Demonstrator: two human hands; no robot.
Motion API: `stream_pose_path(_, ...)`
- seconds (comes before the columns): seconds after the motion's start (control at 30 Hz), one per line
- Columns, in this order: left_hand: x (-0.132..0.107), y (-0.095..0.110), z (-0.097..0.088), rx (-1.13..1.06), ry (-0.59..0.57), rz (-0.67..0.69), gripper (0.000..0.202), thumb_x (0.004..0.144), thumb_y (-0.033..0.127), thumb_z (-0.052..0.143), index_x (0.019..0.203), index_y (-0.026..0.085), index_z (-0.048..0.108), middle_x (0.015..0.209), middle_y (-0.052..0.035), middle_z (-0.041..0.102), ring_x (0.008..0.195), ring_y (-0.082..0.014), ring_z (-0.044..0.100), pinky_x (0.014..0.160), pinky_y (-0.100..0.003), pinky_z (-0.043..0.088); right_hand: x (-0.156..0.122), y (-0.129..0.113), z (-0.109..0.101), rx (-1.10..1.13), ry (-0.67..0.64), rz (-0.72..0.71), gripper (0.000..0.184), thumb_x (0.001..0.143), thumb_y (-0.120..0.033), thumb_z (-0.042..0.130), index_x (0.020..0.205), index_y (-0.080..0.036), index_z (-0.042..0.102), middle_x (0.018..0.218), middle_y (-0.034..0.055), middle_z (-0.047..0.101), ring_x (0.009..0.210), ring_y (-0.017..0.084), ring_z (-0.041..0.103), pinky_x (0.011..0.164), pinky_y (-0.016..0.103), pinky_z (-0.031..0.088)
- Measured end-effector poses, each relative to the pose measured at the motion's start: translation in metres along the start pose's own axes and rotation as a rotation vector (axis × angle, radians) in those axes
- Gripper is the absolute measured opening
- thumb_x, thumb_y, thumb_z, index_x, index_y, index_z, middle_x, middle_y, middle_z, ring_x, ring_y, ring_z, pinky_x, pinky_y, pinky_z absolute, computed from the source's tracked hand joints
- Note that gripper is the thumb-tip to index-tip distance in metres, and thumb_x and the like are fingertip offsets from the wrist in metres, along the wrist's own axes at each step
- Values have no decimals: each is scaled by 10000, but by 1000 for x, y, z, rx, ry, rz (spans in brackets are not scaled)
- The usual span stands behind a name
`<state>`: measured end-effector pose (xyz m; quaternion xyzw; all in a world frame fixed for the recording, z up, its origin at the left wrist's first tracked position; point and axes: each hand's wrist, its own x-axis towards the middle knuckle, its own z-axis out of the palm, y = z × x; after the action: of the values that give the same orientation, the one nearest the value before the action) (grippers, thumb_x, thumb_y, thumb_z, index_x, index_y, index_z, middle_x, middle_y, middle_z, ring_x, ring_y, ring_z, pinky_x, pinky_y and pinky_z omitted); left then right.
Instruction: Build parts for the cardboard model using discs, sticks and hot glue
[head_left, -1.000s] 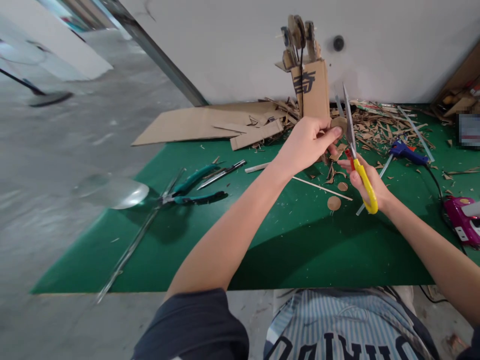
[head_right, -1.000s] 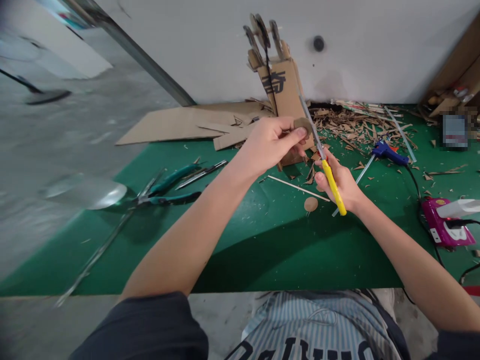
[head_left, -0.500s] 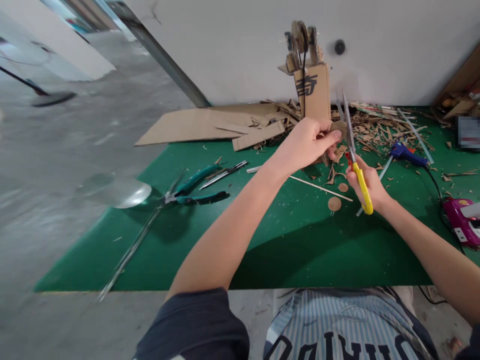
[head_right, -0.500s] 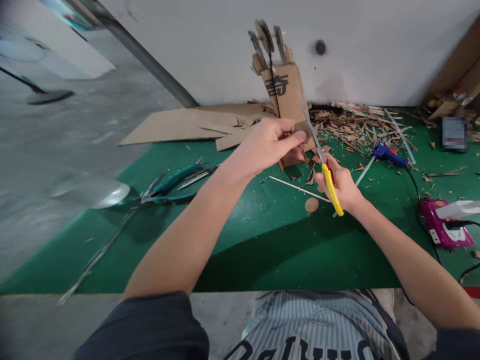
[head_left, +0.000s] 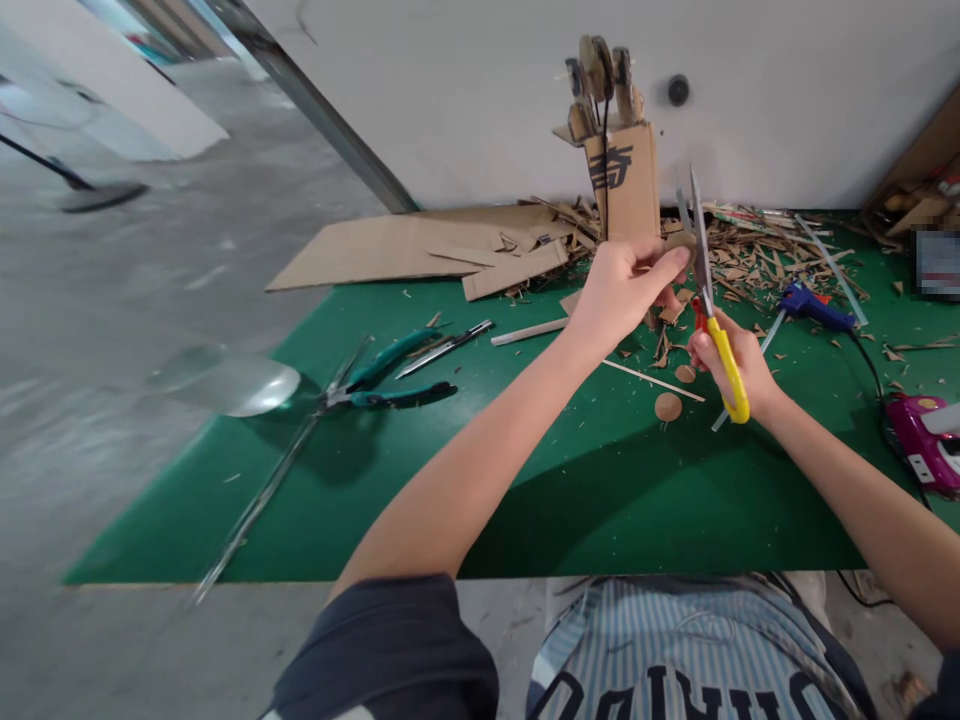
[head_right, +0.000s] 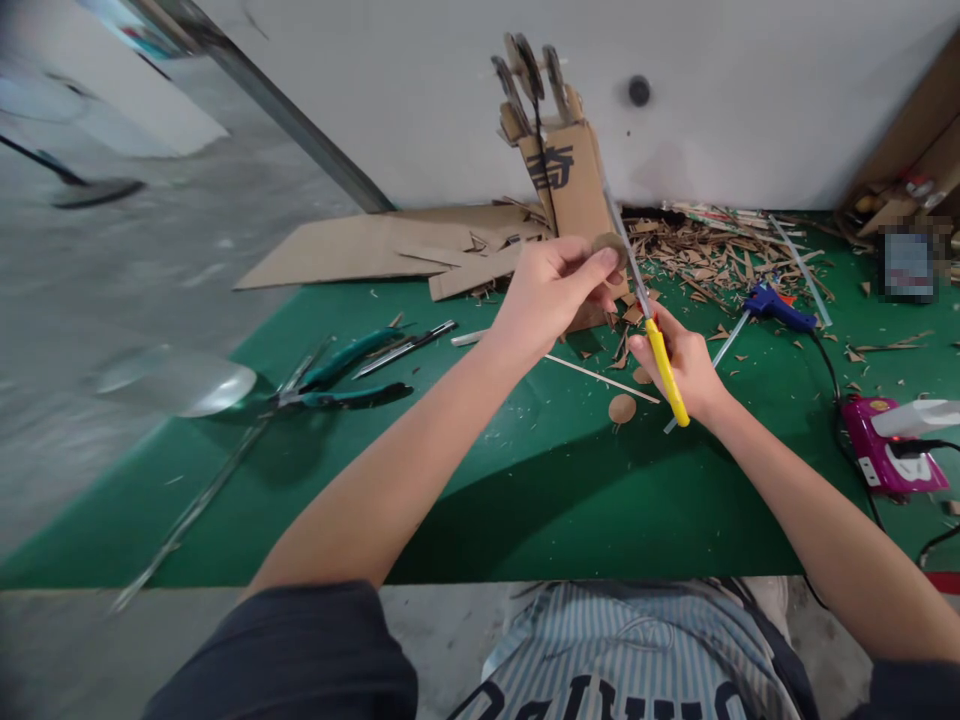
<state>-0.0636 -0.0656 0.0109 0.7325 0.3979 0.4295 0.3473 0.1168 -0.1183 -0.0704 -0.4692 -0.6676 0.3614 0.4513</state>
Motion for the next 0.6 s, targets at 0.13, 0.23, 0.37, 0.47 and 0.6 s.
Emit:
stream_pose_path(0.13, 1, 2, -3, 26, -21, -10, 306, 1013, 351, 568, 751, 197, 534, 703, -4, 629, 611, -118, 663, 622, -246, 536, 0, -6, -3, -35, -33, -22, 809, 894, -692, 584, 1501, -161, 519, 1038, 101, 707, 741, 183, 651, 684, 348, 546)
stream_pose_path(0.23, 0, 8, -9, 70, -24, -14, 281, 1001, 278, 581, 735, 195, 543, 655, 0, 615, 608, -116, 653, 605, -234, 513, 0, -10, -5, -88, -46, -39, 837, 853, -748, 591, 1422, -135, 592, 1089, 140, 724, 855, 243, 706, 767, 399, 569)
stream_pose_path(0.37, 0, 12, -13, 100, -58, -36, 311, 982, 242, 601, 683, 195, 529, 600, -1, 616, 565, -119, 630, 569, -238, 477, 2, -12, -6, -82, -84, -60, 797, 825, -823, 552, 1244, -161, 698, 1202, 173, 704, 1175, 337, 683, 917, 446, 574)
stream_pose_path(0.47, 1, 12, -14, 87, -82, -43, 334, 978, 274, 616, 669, 196, 517, 589, -3, 617, 571, -131, 646, 566, -239, 463, 2, -11, -7, -79, -110, -68, 837, 841, -826, 533, 1343, -165, 643, 1191, 162, 712, 1233, 346, 665, 937, 446, 575)
stream_pose_path(0.6, 1, 14, -18, 76, -114, -29, 312, 974, 284, 619, 687, 196, 538, 576, 1, 612, 582, -148, 659, 579, -245, 466, 0, -7, -8, -120, -122, -107, 903, 868, -818, 504, 1473, -147, 534, 1167, 154, 717, 1192, 335, 683, 922, 434, 570)
